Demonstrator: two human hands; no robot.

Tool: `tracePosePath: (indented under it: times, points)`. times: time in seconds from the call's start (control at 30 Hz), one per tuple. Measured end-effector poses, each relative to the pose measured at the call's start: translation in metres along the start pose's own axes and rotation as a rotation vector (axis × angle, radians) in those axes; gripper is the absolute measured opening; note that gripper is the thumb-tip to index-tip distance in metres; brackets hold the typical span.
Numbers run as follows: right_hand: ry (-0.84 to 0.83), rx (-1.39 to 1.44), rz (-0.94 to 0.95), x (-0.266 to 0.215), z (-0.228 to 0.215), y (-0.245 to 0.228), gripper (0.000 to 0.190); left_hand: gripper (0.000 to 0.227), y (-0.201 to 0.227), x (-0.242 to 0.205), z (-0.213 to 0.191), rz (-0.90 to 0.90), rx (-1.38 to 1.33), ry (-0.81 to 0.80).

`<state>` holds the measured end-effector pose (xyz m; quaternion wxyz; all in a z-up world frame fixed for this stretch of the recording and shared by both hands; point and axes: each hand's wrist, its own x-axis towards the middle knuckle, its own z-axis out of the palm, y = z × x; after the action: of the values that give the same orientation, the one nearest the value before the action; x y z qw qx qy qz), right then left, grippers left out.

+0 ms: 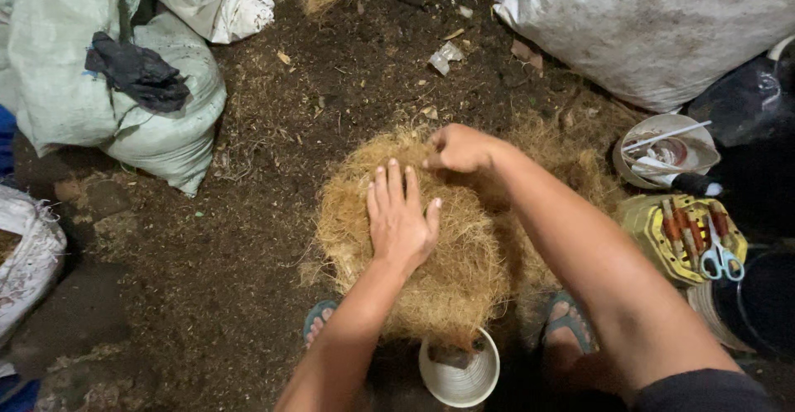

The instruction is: The person sits on the ground and uses both hands to spread, fluff, and press a pile of coconut fiber on a white circular base. The person repeatedly lifts and rearranges the fiber to form a uniform layer.

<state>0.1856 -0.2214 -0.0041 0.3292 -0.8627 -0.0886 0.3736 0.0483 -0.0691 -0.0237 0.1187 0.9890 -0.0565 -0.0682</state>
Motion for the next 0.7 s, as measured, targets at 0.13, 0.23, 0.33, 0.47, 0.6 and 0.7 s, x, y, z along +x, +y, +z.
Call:
tracePosePath:
  times: [0.13, 0.23, 0.33, 0.47, 0.6, 0.7]
  points:
    - [0.026, 0.22, -0.009, 0.015, 0.019, 0.016, 0.014, 0.088, 0.01, 0.008, 0.014, -0.01, 0.038, -0.06]
    - [0.186, -0.068, -0.181, 0.027, 0.025, 0.026, 0.015, 0.086, 0.011, 0.01, 0.017, -0.051, 0.103, -0.213]
    - [0.254, -0.04, -0.202, 0.029, 0.028, 0.024, 0.017, 0.085, 0.009, 0.008, 0.015, -0.042, 0.111, -0.239]
    - [0.236, -0.001, -0.148, 0.011, 0.016, 0.017, 0.025, 0.083, 0.01, 0.007, 0.013, -0.031, 0.099, -0.181]
    - [0.066, 0.006, 0.073, -0.018, -0.008, 0.022, 0.029, 0.086, 0.009, 0.006, 0.01, -0.016, 0.1, -0.121]
    - [-0.054, 0.148, 0.158, -0.028, -0.012, 0.035, 0.013, 0.096, 0.015, 0.008, 0.005, 0.037, 0.084, -0.172]
